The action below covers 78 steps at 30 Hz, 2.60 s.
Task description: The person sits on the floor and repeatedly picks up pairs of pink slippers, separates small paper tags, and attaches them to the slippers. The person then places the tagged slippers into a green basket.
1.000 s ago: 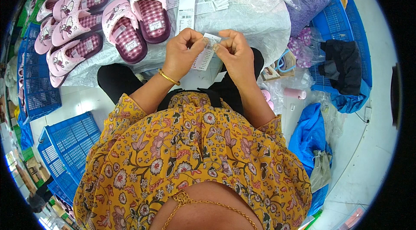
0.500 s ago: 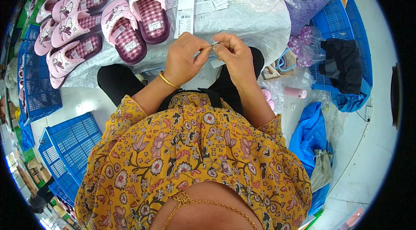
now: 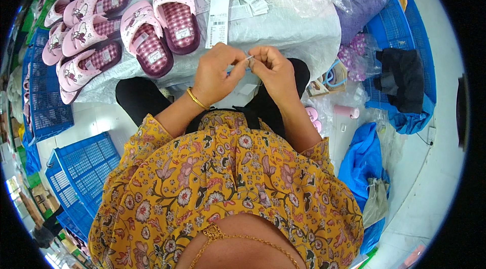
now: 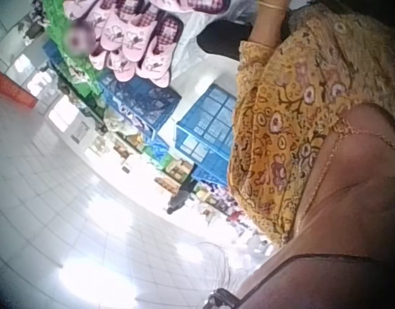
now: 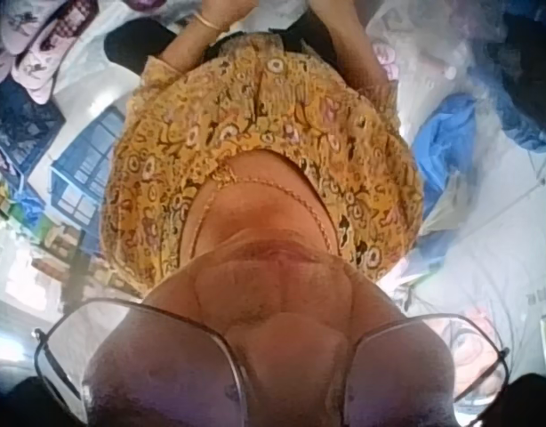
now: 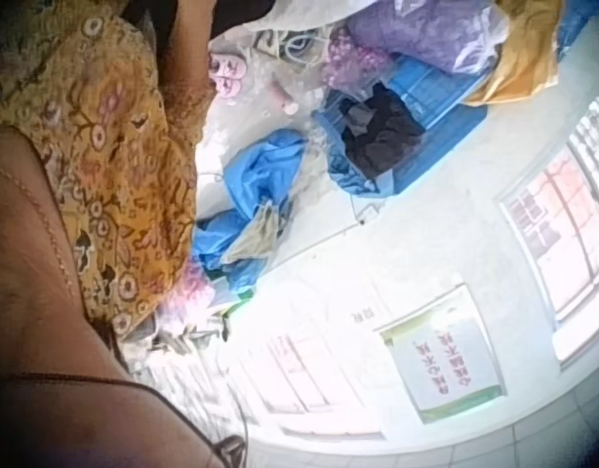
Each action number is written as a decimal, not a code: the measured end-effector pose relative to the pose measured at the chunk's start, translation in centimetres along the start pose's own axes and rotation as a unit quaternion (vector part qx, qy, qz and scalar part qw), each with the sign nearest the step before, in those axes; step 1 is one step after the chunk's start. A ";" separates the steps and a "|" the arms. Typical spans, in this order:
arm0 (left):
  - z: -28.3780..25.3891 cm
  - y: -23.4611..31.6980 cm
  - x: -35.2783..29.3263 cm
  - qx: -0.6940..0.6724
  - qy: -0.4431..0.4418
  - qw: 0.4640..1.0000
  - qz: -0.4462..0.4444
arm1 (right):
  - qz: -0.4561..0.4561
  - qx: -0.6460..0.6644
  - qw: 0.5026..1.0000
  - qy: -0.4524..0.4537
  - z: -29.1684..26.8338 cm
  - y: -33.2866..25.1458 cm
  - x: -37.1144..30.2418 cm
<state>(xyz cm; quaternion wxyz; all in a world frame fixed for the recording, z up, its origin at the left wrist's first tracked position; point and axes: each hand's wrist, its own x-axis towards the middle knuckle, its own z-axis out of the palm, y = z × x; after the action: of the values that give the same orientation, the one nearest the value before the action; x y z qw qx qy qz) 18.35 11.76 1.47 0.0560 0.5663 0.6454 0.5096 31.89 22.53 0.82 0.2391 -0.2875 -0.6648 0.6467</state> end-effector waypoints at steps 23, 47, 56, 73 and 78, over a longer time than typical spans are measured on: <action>-0.9 -0.4 -0.4 -0.101 -0.064 0.970 -0.214 | -0.268 -0.334 0.904 0.016 -1.8 -1.3 -0.4; -0.2 -5.8 10.1 0.383 -0.187 0.901 0.079 | -0.047 -0.020 0.995 0.086 -2.5 1.9 -0.3; 0.1 -5.5 9.4 0.309 -0.071 0.923 0.220 | -0.063 0.000 0.985 0.158 -2.8 1.7 1.5; -0.2 -2.1 7.1 0.159 0.002 0.973 0.169 | -0.027 0.062 0.982 0.174 -1.1 1.0 4.1; 1.0 -1.5 5.0 -0.273 0.042 0.923 -0.266 | -0.046 0.053 0.984 0.165 -0.8 0.6 1.3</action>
<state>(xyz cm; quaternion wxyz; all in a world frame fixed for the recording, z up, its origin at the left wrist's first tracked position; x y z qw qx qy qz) 16.23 16.52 2.49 0.3152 0.3145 0.6097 0.6557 31.50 23.98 0.22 0.3898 -0.3460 -0.5939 0.6128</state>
